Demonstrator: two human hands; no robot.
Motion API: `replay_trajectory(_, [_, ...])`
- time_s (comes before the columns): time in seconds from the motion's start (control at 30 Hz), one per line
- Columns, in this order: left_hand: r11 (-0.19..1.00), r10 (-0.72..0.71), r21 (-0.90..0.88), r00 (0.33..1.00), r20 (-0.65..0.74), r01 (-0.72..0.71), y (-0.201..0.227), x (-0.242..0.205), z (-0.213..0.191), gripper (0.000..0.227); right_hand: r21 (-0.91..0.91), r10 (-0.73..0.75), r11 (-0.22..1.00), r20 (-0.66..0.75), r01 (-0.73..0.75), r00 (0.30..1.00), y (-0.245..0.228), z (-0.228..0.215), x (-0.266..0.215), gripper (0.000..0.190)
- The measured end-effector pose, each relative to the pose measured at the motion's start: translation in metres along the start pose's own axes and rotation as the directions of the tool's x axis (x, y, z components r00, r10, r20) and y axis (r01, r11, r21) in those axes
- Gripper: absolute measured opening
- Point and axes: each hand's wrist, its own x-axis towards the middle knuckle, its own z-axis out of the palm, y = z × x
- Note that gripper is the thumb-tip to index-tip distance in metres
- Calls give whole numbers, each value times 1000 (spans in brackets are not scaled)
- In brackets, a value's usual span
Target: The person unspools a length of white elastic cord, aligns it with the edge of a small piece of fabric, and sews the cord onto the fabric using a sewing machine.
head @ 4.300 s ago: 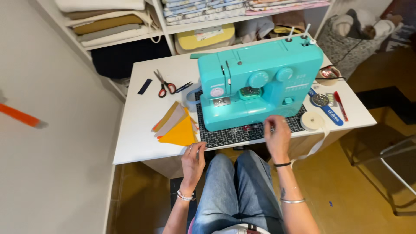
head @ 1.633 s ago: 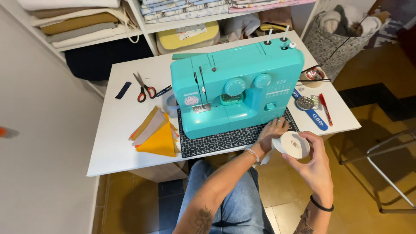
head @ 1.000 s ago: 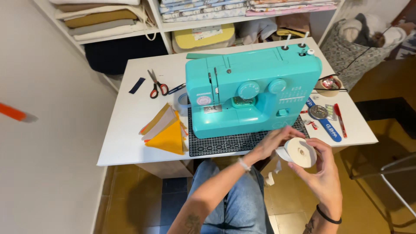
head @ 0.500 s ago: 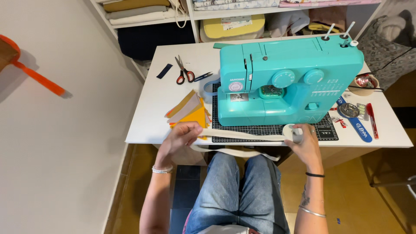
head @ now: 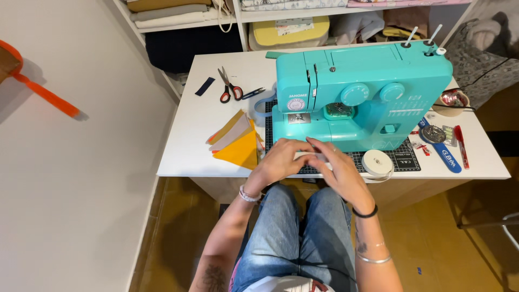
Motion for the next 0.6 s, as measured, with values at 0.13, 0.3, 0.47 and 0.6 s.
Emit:
replay_trajectory(0.13, [990,-137,35,989,-59,140,11,-11,-32,11,19,-13,1000,-36,13,999,67,-27,2,18])
replay_trajectory(0.3, [991,-107,60,968,-229,124,-4,-22,-47,11,-155,-44,987,-101,28,994,108,-87,-8,10])
replay_trajectory(0.47, [984,-44,156,963,-267,88,-32,-19,-32,24,-422,-289,897,-330,133,899,91,-142,2,23])
replay_trajectory(0.6, [991,-103,43,918,-382,129,-21,-22,-35,37,-380,-401,893,-435,239,807,51,-162,13,26])
